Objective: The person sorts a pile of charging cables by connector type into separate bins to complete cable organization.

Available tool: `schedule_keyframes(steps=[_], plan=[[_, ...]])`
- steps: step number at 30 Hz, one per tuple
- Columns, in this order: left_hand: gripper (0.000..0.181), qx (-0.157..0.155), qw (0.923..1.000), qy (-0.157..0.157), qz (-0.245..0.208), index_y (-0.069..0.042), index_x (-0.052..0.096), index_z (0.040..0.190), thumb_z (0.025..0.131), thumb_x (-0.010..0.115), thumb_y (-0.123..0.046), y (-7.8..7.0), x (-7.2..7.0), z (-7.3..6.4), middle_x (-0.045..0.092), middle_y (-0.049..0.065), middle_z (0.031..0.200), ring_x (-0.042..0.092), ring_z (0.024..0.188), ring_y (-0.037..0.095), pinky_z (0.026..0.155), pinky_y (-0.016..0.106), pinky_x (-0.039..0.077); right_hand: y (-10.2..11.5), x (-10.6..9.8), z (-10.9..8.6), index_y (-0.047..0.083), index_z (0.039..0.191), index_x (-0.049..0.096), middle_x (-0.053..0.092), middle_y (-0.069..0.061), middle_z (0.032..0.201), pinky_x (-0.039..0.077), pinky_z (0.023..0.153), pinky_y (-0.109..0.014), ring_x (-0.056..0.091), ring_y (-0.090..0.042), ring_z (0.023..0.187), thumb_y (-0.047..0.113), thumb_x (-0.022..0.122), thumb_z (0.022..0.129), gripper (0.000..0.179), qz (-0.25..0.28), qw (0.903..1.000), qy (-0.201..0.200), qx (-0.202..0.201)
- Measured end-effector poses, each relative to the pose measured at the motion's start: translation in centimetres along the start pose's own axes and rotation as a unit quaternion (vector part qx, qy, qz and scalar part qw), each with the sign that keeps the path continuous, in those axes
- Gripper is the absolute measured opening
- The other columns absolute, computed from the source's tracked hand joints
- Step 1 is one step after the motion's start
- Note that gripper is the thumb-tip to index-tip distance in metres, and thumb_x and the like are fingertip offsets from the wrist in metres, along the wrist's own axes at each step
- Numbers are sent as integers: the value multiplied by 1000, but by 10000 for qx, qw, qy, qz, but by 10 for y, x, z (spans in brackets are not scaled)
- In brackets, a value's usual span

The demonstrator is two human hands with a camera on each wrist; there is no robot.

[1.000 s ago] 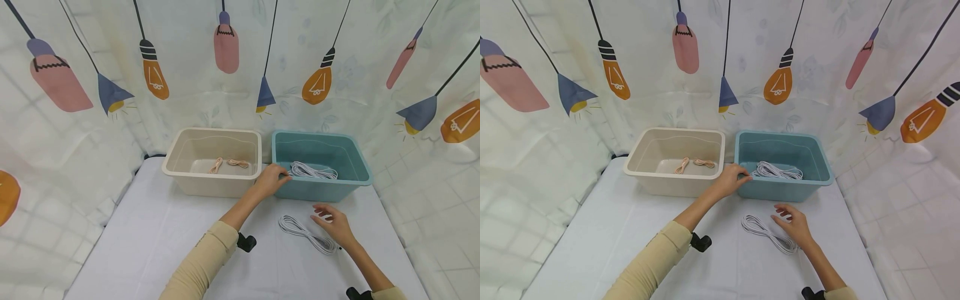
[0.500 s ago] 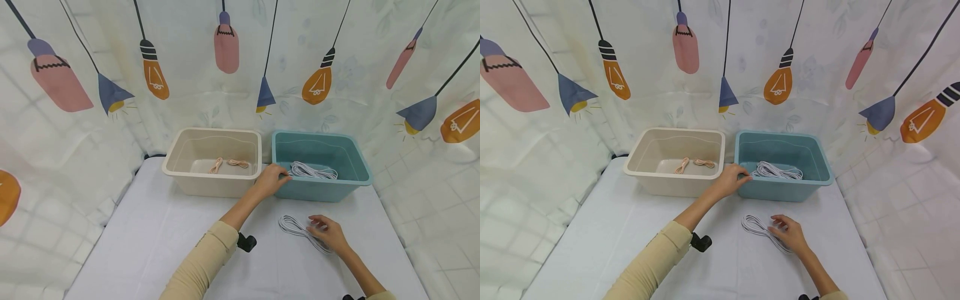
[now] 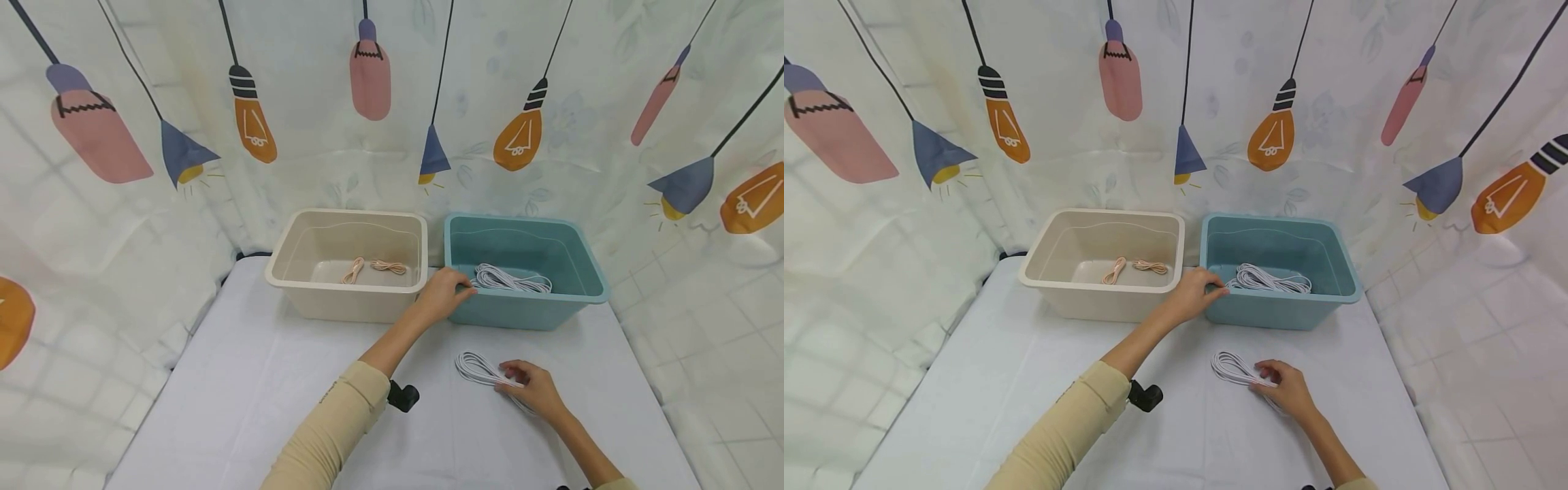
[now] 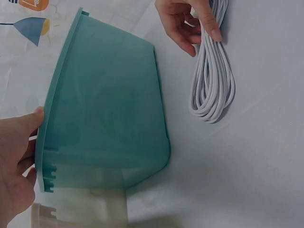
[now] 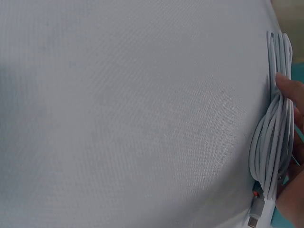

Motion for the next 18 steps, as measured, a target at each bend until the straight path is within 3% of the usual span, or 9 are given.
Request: schedule_keyframes(steps=[12,18], plan=[[20,-4,10000,8,-1,-7,82,107,103,71,-24,0,0,0,78,6,103,67,107,23,94,34,55,-1,3,0,4,102,80,74,-2,91,57,74,-27,66,-13,82,6,94,76,29,-150,9994,139,294],[20,-19,10000,16,-22,-7,82,107,103,71,-24,0,0,0,78,6,104,67,107,23,95,34,55,2,0,1,4,100,80,73,0,88,53,69,-24,61,-10,78,5,94,76,28,-91,9996,109,260]])
Point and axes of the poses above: each hand's wrist, its own z-axis towards the middle knuckle, its own x-axis out of the palm, y = z × x, the point moved 5 cm from there along z, towards the middle knuckle
